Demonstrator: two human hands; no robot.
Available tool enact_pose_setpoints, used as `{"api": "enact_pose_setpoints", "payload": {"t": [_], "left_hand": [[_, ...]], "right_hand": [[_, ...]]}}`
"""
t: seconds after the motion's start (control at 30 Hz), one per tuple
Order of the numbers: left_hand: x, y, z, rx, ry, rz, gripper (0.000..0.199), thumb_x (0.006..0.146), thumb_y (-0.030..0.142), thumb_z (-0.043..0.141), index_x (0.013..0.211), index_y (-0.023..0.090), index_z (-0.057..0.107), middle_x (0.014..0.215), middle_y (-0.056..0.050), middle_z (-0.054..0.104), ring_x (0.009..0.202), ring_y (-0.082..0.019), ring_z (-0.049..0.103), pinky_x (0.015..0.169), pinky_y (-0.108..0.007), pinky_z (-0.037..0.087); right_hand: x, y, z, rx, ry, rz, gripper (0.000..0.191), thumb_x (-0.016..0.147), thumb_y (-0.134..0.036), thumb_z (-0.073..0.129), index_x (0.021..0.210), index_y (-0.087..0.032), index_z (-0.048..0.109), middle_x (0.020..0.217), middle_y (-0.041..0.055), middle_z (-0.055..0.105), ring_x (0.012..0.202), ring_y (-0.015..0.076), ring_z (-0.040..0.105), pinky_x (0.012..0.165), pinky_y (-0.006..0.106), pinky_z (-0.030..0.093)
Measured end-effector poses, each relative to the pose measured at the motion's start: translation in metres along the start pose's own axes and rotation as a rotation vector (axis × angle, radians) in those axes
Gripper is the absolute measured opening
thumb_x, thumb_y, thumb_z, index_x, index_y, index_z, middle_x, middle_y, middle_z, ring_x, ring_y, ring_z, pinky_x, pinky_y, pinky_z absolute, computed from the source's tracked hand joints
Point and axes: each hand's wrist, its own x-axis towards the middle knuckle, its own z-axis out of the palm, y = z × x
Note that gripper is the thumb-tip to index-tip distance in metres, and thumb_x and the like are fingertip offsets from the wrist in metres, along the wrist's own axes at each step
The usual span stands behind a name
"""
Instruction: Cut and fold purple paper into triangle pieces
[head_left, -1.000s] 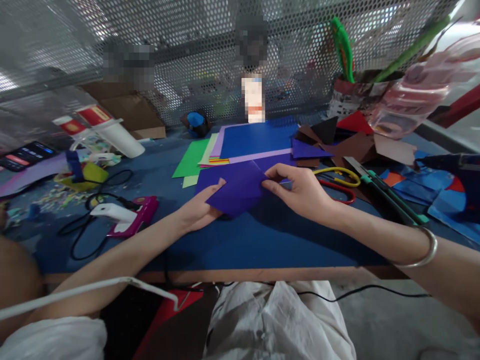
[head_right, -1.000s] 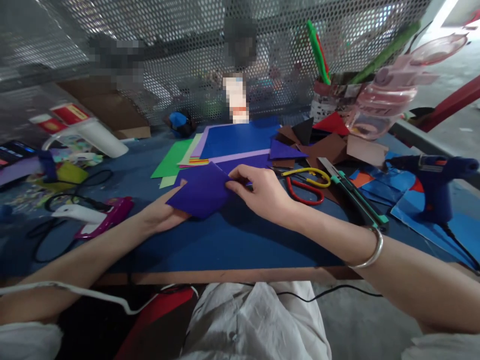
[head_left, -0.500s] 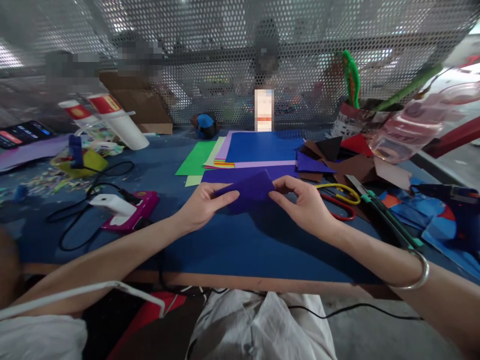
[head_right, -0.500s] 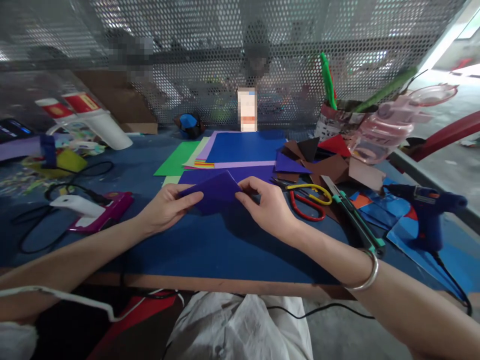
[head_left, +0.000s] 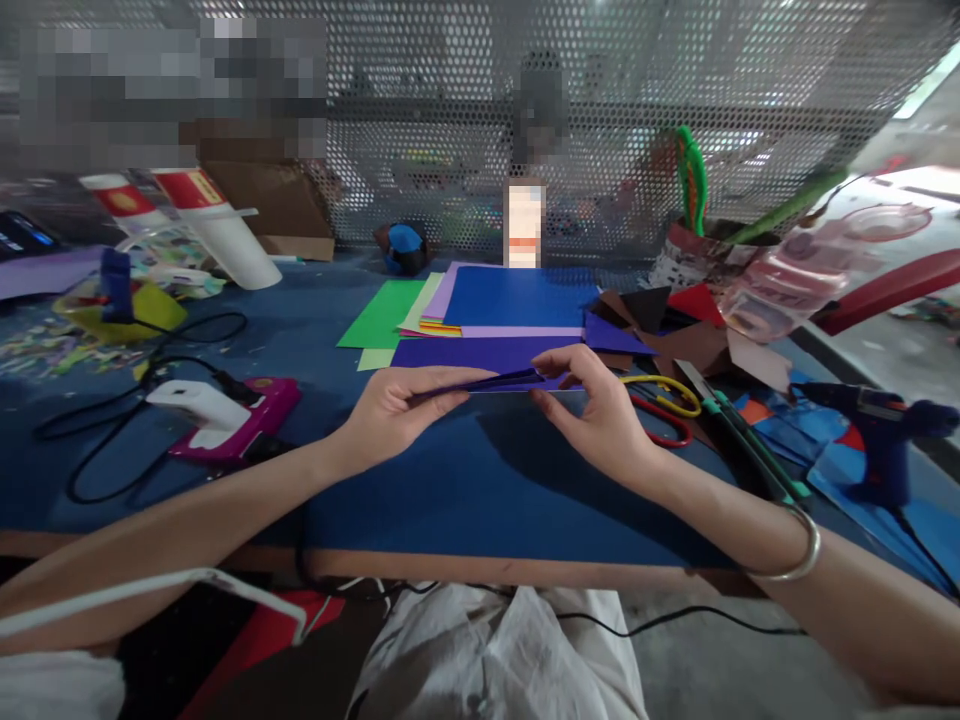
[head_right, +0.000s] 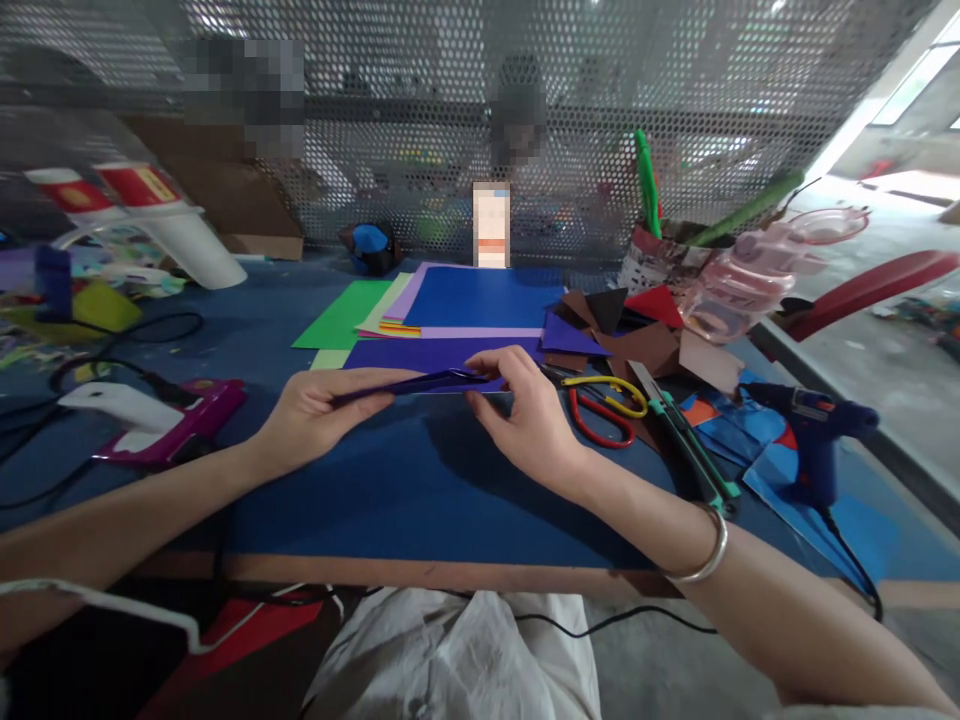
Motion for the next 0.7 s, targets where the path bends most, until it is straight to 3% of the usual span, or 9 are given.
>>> {"api": "enact_pose_setpoints", "payload": {"t": [0.2, 0.37, 0.5, 0.7], "left_hand": [[-0.001, -0.004, -0.002, 0.057, -0.03, 0.06, 0.022, 0.089, 0.041, 0.078, 0.109, 0.036, 0.085, 0.114, 0.001, 0.083, 0.113, -0.029, 0.078, 0.112, -0.043, 0.057], [-0.003, -0.009, -0.001, 0.045, -0.006, 0.017, 0.026, 0.084, 0.048, 0.083, 0.103, 0.031, 0.087, 0.104, -0.002, 0.085, 0.104, -0.03, 0.08, 0.102, -0.041, 0.062], [-0.006, -0.008, 0.001, 0.006, -0.065, -0.062, 0.03, 0.083, 0.052, 0.083, 0.101, 0.028, 0.087, 0.095, -0.004, 0.085, 0.094, -0.03, 0.08, 0.091, -0.039, 0.066], [-0.005, -0.005, 0.002, -0.024, -0.085, -0.053, 0.023, 0.084, 0.045, 0.083, 0.1, 0.029, 0.087, 0.094, -0.003, 0.085, 0.096, -0.029, 0.08, 0.1, -0.043, 0.063]], "right_hand": [[0.0, -0.005, -0.003, 0.027, 0.032, 0.006, 0.014, 0.093, -0.024, 0.068, 0.105, -0.024, 0.06, 0.103, 0.0046, 0.069, 0.096, 0.0193, 0.066, 0.084, 0.035, 0.055], [0.001, -0.018, -0.007, 0.143, 0.031, -0.009, 0.014, 0.101, -0.035, 0.064, 0.108, -0.024, 0.068, 0.11, 0.0063, 0.072, 0.104, 0.0196, 0.066, 0.091, 0.036, 0.054], [0.003, -0.019, -0.005, 0.24, -0.014, 0.17, 0.017, 0.098, -0.037, 0.065, 0.105, -0.023, 0.073, 0.103, 0.0042, 0.076, 0.095, 0.0175, 0.069, 0.084, 0.032, 0.054], [0.004, -0.011, 0.002, 0.334, -0.038, 0.293, 0.018, 0.09, -0.038, 0.069, 0.093, -0.021, 0.071, 0.092, 0.0017, 0.075, 0.082, 0.0153, 0.067, 0.077, 0.031, 0.053]]}}
